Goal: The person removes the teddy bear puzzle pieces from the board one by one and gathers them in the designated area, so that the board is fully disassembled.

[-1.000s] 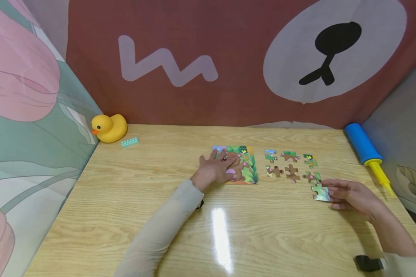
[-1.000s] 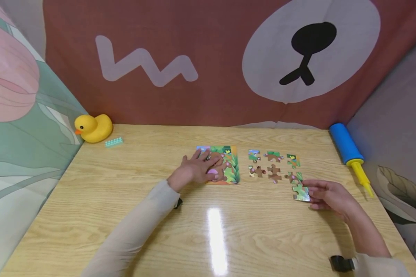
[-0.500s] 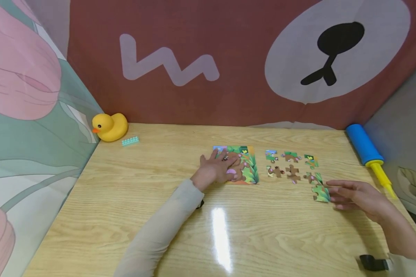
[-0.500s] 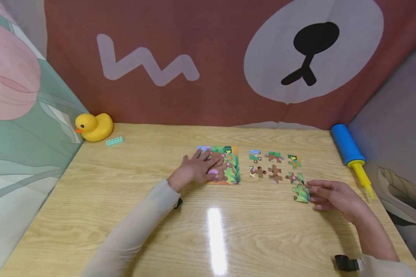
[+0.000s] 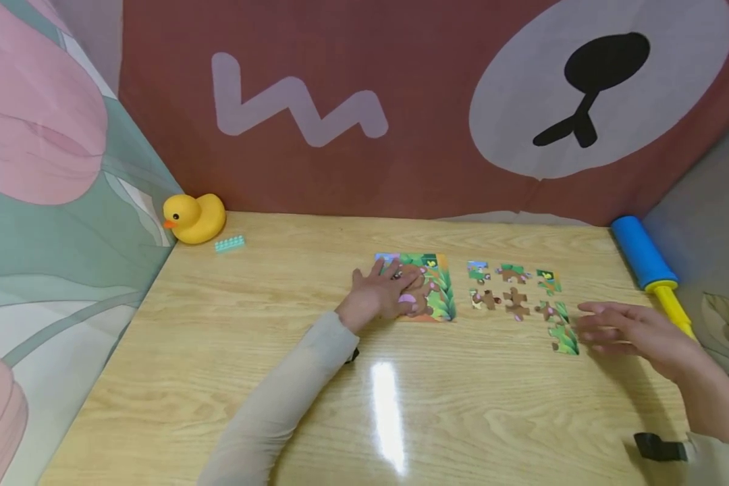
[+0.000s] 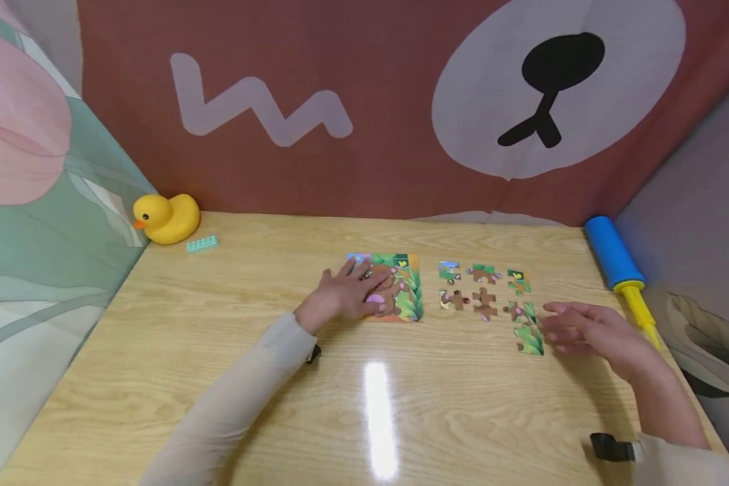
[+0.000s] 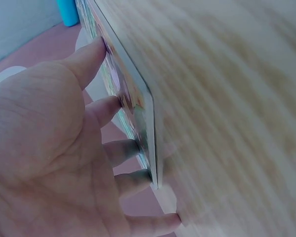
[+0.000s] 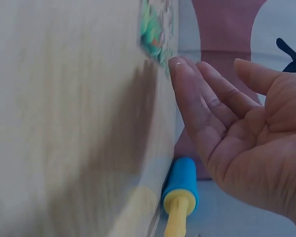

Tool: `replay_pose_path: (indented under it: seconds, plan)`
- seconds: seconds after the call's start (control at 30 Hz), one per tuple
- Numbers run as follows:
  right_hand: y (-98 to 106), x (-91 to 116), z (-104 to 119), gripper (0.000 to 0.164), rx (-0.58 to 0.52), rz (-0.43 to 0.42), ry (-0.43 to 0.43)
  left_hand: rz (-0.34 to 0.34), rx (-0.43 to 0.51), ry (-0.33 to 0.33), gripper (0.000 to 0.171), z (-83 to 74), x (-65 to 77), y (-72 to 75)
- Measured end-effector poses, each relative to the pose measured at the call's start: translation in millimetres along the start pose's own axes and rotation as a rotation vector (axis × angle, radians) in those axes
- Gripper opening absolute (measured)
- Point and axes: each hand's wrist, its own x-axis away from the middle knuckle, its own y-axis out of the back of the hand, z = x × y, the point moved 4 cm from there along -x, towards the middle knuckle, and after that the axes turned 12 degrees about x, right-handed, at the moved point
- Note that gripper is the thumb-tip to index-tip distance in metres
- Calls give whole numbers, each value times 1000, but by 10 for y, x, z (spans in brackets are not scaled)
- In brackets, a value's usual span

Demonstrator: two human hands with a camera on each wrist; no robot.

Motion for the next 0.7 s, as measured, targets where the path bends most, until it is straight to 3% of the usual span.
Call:
replay_pose_path:
  seconds: [0.13, 0.33, 0.5, 0.7]
  plan:
    - [-31, -109, 189, 36, 36, 6, 13, -1, -2, 2, 67, 1, -11, 5]
    - [-238, -407, 603, 62, 111, -7, 33, -6, -3, 2, 68, 8, -6, 14]
    - [-489, -658, 923, 61, 70, 33, 78, -22, -2, -13, 68, 5, 14, 15]
    - [-739, -920, 1174, 56, 25, 77, 74, -57, -1, -51, 69, 40, 36, 7]
